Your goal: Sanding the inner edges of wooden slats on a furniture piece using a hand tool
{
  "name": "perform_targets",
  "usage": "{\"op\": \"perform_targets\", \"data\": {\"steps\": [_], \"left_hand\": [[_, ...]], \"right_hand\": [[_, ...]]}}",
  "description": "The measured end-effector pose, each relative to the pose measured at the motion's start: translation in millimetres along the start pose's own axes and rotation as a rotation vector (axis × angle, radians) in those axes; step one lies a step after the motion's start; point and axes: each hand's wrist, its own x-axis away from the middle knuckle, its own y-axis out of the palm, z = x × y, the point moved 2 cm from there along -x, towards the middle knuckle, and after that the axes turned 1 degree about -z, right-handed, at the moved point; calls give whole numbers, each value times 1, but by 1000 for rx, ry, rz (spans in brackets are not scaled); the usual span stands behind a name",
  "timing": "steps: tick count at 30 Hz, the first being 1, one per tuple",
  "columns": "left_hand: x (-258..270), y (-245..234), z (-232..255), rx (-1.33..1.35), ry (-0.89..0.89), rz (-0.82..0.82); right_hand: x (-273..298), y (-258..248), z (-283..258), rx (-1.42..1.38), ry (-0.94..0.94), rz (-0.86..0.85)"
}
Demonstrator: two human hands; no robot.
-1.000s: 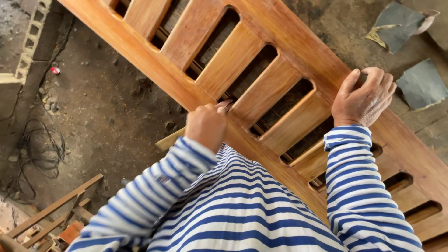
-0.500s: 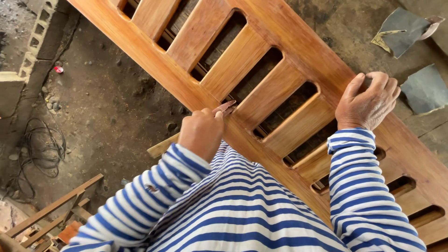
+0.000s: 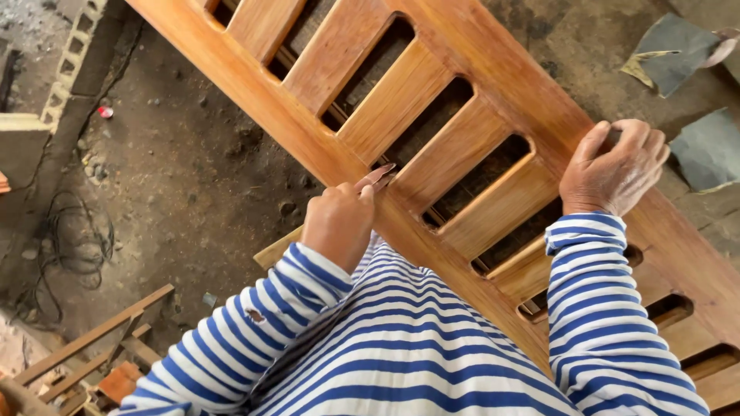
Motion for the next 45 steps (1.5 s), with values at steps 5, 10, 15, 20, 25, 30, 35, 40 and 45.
{"op": "perform_targets", "data": {"steps": [5, 10, 15, 20, 25, 30, 35, 40, 45], "left_hand": [[-22, 47, 20, -49, -83, 165], [-52, 73, 33, -69, -112, -71], [-25, 35, 26, -10, -92, -63], [-15, 41, 26, -111, -92, 68], [-63, 93, 36, -25, -154, 188], [-90, 106, 33, 57, -143, -136], [-22, 42, 20, -74, -113, 34], [-27, 35, 19, 34, -73, -96], [-90, 93, 37, -111, -68, -268]], "right_hand": [[3, 2, 1, -32, 11, -23], [4, 5, 4, -52, 8, -9], [4, 6, 5, -33, 23, -3], [3, 3, 4, -12, -3, 16], [4, 6, 6, -27, 12, 15], [3, 7, 8, -14, 21, 15], [5, 6, 5, -23, 28, 5], [3, 2, 3, -50, 46, -10], [3, 5, 4, -11, 62, -16]]}}
